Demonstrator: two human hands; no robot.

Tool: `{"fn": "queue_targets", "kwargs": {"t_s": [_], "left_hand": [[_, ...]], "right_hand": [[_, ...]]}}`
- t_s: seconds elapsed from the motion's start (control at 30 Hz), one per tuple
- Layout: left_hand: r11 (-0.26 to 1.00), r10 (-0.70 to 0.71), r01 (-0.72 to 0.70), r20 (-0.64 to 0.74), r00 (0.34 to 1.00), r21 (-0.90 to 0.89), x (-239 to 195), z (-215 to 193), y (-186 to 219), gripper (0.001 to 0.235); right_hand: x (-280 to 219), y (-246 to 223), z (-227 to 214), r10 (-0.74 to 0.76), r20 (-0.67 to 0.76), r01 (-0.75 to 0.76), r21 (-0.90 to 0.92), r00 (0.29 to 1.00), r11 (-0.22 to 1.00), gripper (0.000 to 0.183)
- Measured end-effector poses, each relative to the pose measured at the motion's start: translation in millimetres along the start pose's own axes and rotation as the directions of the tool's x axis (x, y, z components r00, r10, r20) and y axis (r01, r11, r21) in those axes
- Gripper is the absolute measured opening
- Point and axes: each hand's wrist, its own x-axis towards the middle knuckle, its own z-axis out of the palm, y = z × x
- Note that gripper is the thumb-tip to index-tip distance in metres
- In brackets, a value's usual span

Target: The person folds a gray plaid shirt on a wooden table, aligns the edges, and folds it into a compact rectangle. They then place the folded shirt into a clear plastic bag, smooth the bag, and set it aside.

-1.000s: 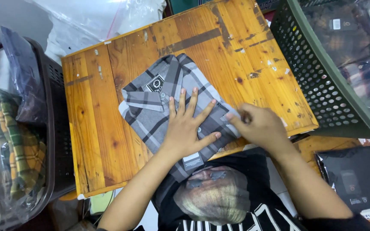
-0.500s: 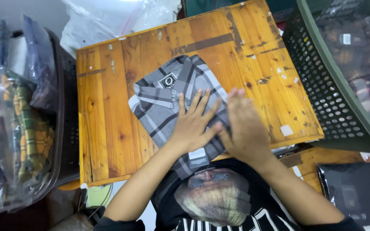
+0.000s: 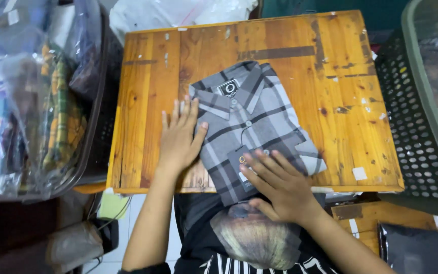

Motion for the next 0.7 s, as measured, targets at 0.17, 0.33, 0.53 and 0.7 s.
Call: {"fn": "queue_targets", "kwargs": {"t_s": [0.17,0.33,0.53,0.7], "left_hand": [[0.993,-0.099,0.107,0.124,0.987,-0.054,0.9,9.0,-18.2,0.057],[0.738,-0.271,0.234,0.039,0.962,-0.633,-9.6,10.5,-36.2,0.072],[0.972,-0.094,-0.016,-0.452,0.887,-0.233,-0.7,32.2,-42.1,0.024],[0.951,0.100,0.002,-0.311,0.945,0.310,67.3,34.8,-87.9,0.013]], "right_hand": [[1.2,0.5,2.9,-0.087,0.154,0.096,-0.047,0.984,0.994,0.058],[-2.1,-4.6,-9.0,-0.083,0.153,0.071,0.081,0.985,0.994,0.058],[42.0,-35.9,-50.1,-0.204,0.172,0.082,0.535,0.964,0.841,0.061],[90.5,-118.7,-54.1,-0.655,0.295,-0.211,0.955,0.696,0.207,0.053]]}}
